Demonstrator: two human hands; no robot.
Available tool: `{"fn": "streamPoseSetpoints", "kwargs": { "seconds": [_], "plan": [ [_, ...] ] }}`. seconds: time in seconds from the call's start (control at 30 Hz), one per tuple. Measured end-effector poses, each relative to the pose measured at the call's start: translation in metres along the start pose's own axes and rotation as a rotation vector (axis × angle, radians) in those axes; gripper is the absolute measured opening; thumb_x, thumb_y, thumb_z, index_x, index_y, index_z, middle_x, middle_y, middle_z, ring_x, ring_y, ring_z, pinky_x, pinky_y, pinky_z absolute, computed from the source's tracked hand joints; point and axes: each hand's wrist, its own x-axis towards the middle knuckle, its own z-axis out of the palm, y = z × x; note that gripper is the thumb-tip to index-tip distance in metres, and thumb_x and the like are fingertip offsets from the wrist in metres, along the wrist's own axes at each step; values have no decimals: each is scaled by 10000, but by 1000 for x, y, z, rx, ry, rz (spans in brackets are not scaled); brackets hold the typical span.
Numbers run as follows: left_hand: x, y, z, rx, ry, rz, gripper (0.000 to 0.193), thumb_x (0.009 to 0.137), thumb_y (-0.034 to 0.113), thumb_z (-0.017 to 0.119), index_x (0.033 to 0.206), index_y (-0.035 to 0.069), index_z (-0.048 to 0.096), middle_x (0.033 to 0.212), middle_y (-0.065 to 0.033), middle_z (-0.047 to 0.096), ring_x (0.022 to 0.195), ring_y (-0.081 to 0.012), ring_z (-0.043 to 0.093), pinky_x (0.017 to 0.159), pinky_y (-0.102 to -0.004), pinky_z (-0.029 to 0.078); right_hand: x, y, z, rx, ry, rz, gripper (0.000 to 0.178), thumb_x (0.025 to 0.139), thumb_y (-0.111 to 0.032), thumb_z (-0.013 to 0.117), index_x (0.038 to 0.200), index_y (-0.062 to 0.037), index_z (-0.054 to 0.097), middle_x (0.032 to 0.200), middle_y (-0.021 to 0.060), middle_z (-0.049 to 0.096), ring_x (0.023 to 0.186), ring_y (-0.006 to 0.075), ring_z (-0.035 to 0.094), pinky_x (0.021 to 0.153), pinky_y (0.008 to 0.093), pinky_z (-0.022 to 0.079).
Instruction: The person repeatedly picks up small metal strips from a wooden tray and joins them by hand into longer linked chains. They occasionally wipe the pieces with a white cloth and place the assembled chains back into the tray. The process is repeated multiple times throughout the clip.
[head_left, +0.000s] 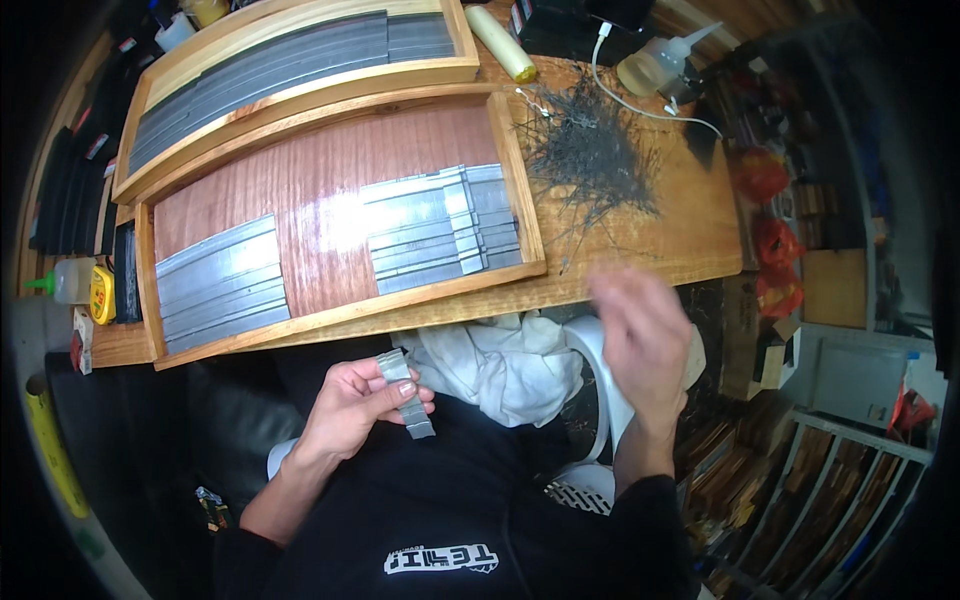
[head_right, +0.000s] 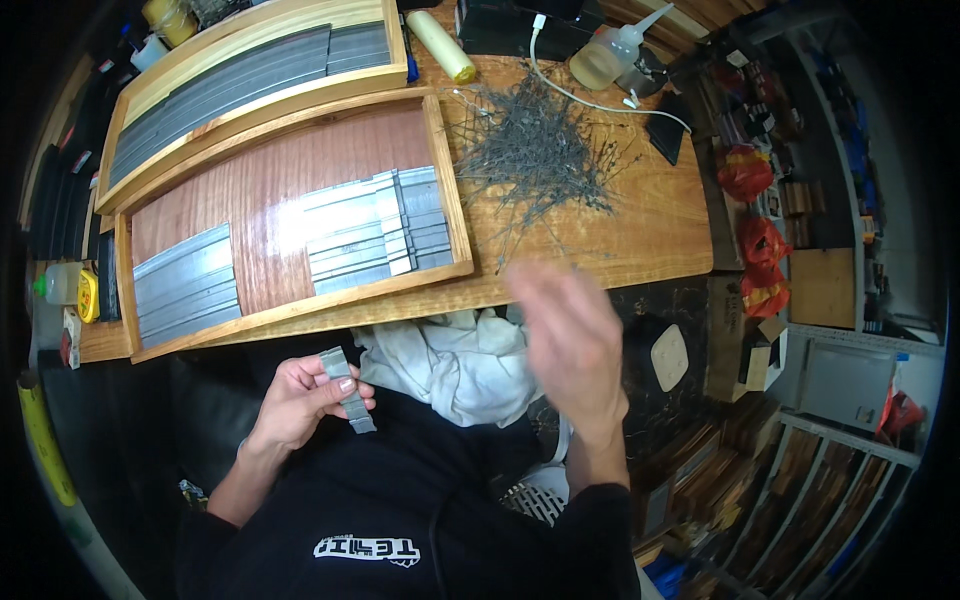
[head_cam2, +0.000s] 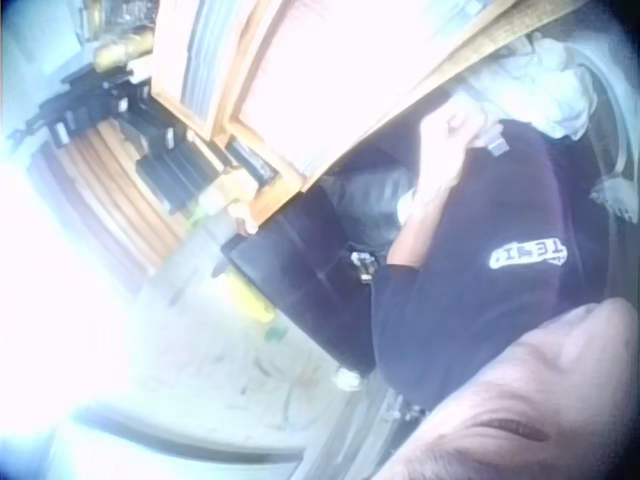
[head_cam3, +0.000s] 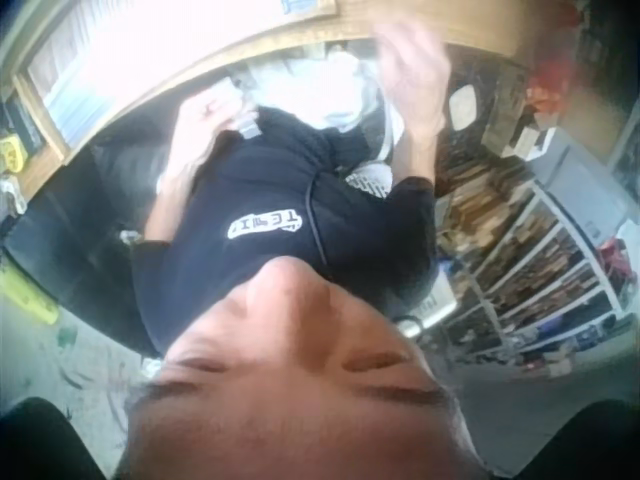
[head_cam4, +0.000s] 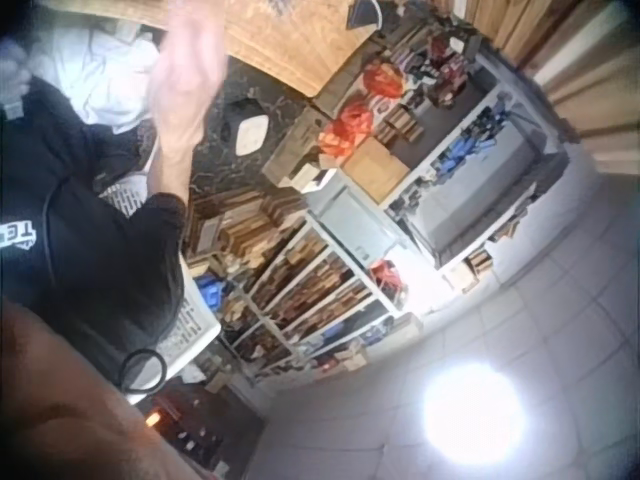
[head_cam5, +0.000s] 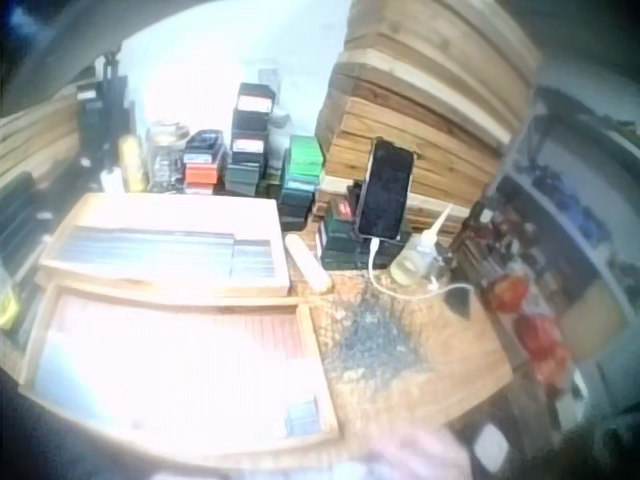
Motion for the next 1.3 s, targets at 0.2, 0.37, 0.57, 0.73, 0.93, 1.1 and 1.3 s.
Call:
{"fn": "streamPoseSetpoints", "kwargs": {
  "seconds": [0.2,0.37,0.57,0.73,0.93,1.1,1.3],
  "plan": [
    [-7,19,8,-33,30,-51,191,988,25,704,1167,-45,706,1018,-184,779,932,-270,788,757,-308,671,-7,-48,18,507,-390,167,302,888,-88,820,1139,-22,665,1064,110,698,826,214,705,702,322,578],
    [7,24,9,35,-9,-29,208,985,48,724,1176,-35,717,1022,-163,785,943,-227,784,770,-316,670,-76,-82,84,1150,-716,207,318,890,-71,826,1168,-4,687,1039,96,712,831,201,732,687,304,592],
    [14,27,5,7,8,-21,240,972,57,742,1194,-34,719,1032,-170,788,956,-242,786,754,-315,671,-90,-97,132,1085,-295,175,285,846,30,825,1126,12,769,1001,143,781,884,228,768,767,295,624],
    [12,23,0,-24,0,-63,221,976,53,736,1178,-35,725,1024,-172,788,940,-238,788,747,-307,668,-90,-97,134,1090,-301,174,287,831,76,811,1109,16,772,1028,167,789,921,253,782,806,299,634],
    [18,26,-3,10,-52,-77,204,969,53,743,1153,-34,734,1001,-165,791,885,-232,790,735,-306,663,-83,-101,126,1034,-345,249,205,836,23,830,1036,2,788,958,119,785,857,242,772,776,293,619],
    [6,31,-1,106,19,-30,180,975,60,738,1133,-25,745,975,-154,795,871,-223,791,707,-284,651,-51,-60,107,1172,-647,409,153,903,-72,822,1034,-11,774,884,20,688,783,124,667,753,228,534],
    [9,33,0,104,-25,8,181,980,68,733,1135,-23,748,989,-129,797,877,-207,790,691,-244,630,-23,-82,129,1498,-478,962,241,1023,-84,694,1219,55,713,839,27,685,691,35,595,608,202,492]
  ]
}}
